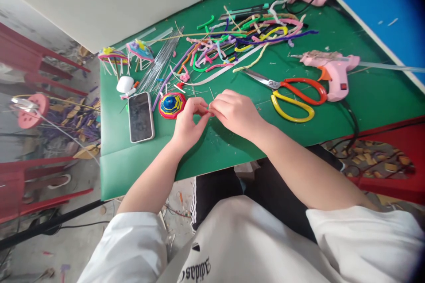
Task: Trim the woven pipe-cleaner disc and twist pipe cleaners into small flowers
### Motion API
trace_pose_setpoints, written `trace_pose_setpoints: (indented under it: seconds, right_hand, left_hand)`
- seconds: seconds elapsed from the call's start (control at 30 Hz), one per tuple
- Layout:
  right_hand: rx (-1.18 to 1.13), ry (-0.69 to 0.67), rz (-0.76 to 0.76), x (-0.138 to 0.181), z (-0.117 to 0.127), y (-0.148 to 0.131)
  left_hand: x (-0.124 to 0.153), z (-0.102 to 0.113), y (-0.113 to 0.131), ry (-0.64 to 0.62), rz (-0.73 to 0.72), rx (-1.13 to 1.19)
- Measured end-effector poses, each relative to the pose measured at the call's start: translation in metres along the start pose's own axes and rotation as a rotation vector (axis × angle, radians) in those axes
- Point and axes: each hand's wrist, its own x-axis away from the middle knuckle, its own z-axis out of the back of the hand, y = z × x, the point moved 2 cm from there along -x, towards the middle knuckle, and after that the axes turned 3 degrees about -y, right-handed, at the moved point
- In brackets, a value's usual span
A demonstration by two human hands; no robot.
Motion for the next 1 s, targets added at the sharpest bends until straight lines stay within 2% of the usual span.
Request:
trace_pose_setpoints:
  seconds: [0.1,0.27,0.4,0.63,0.87,1.0]
  right_hand:
    - [-0.029,0.006,-0.024,-0.001,-0.001,0.001]
    - [-0.397,0.100,-0.197,-0.002,-0.001,0.007]
    - [-0.462,0.103,-0.249,-0.003,0.000,0.007]
    - [-0.443,0.090,-0.260,-0.003,-0.003,0.006]
    - [-0.619,-0.021,-0.335,-0.004,-0.006,0.010]
    - [-0.689,-0.012,-0.316,-0.004,-0.004,0.011]
  left_hand:
    - [-0.001,-0.001,-0.001,0.010,0.016,0.012]
    - [-0.006,0.003,-0.005,0.104,0.154,0.132]
    - [-0.006,0.004,-0.005,0.126,0.231,0.196]
    - [-0.005,0.001,-0.002,0.072,0.269,0.302]
    - [-0.005,0.002,-0.003,0.024,0.267,0.315]
    - [-0.005,0.004,-0.004,-0.003,0.232,0.245]
